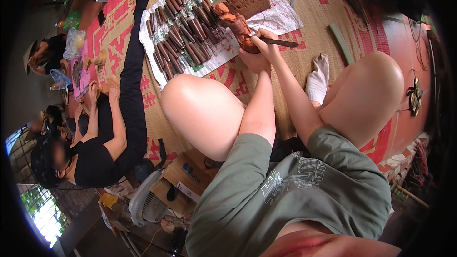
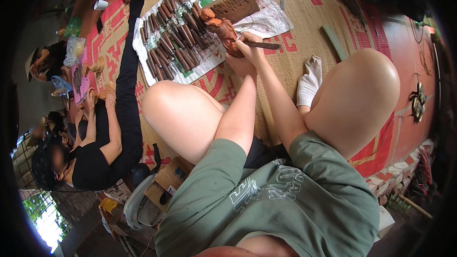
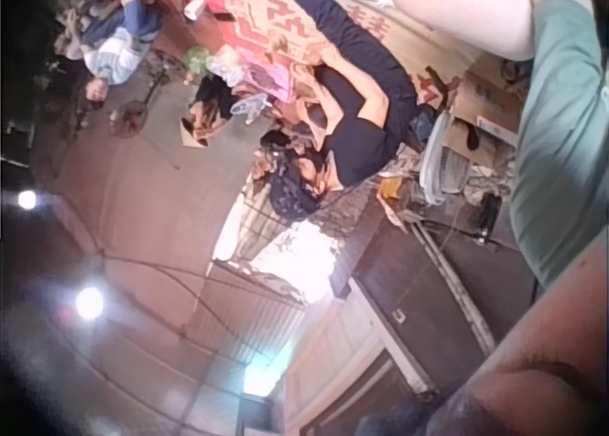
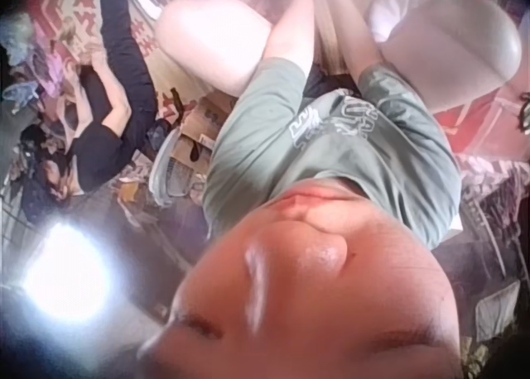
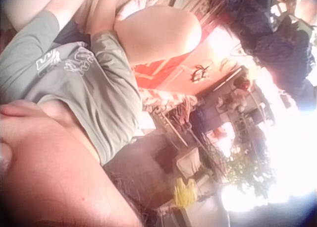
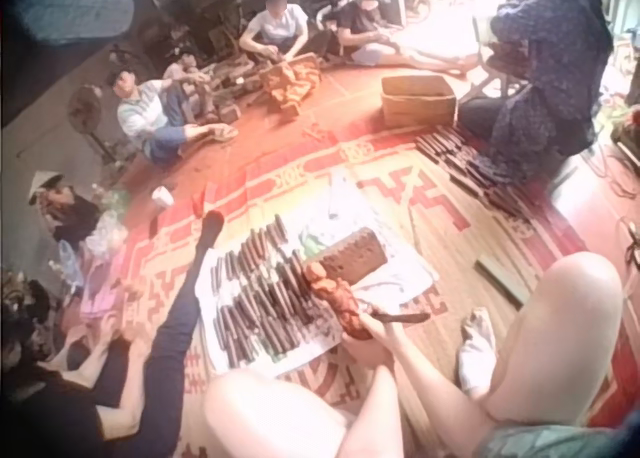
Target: The person sits on a mat and carves a small wooden figurine using a carving knife. They hold the figurine in one hand and carefully shape it with the tool, while other finished wooden items are arranged nearby.
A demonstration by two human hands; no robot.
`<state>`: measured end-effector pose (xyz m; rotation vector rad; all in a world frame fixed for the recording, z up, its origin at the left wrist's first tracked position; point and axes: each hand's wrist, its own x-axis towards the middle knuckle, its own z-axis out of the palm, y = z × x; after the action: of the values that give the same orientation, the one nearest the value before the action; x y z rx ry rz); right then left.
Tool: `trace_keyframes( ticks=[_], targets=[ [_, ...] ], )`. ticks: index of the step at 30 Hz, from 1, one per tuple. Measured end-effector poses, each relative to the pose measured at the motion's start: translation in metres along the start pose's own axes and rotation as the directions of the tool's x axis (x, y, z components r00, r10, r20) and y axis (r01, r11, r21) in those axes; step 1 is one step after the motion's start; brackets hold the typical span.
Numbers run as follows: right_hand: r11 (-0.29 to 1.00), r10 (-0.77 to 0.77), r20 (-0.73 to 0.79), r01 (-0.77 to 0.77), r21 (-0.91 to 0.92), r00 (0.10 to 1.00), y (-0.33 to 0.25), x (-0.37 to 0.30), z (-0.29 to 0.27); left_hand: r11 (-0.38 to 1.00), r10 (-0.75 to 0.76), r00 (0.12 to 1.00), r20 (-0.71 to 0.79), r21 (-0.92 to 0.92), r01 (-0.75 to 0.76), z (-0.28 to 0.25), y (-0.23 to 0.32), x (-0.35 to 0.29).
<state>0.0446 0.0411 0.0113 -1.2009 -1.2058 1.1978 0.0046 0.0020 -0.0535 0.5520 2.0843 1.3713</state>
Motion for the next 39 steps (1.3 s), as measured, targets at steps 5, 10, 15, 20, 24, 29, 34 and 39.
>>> trace_keyframes(
  ticks=[5, 10, 15, 20, 24, 29, 34, 39],
  targets=[
    [1.000, -0.010, -0.010, 0.010, -0.004, 1.000, 0.003, 0.002, -0.008, 0.987, 0.087, 0.995, -0.042, 0.142, -0.080, 0.001, 0.024, -0.010],
    [0.978, 0.104, 0.070, -0.115, 0.175, 0.992, -0.015, -0.002, 0.017, 0.972, 0.081, 0.996, -0.021, -0.219, -0.084, 0.001, -0.067, 0.037],
    [0.979, 0.140, 0.029, -0.143, 0.143, 0.990, -0.015, 0.001, 0.005, 0.993, 0.081, 0.995, -0.054, -0.077, -0.085, 0.011, -0.048, 0.019],
    [0.989, 0.108, 0.020, -0.110, 0.103, 0.994, -0.007, 0.006, 0.006, 0.983, 0.005, 0.997, -0.080, 0.182, 0.009, -0.011, 0.034, -0.013],
    [0.993, 0.085, 0.022, -0.087, 0.084, 0.996, -0.005, 0.001, 0.012, 0.978, 0.013, 0.998, -0.064, 0.207, 0.000, -0.017, 0.032, -0.007],
    [0.991, 0.100, -0.034, -0.097, 0.087, 0.994, 0.000, 0.001, 0.012, 0.970, 0.016, 0.998, -0.066, 0.244, 0.001, -0.016, 0.030, -0.007],
    [0.992, 0.088, -0.018, -0.086, 0.092, 0.996, -0.002, 0.005, 0.013, 0.983, -0.060, 0.996, -0.070, 0.169, 0.071, -0.015, 0.030, -0.006],
    [0.994, 0.105, -0.059, -0.105, -0.003, 0.993, 0.005, 0.001, 0.008, 0.962, 0.035, 0.997, -0.075, 0.272, -0.013, -0.017, 0.039, -0.015]
  ],
)
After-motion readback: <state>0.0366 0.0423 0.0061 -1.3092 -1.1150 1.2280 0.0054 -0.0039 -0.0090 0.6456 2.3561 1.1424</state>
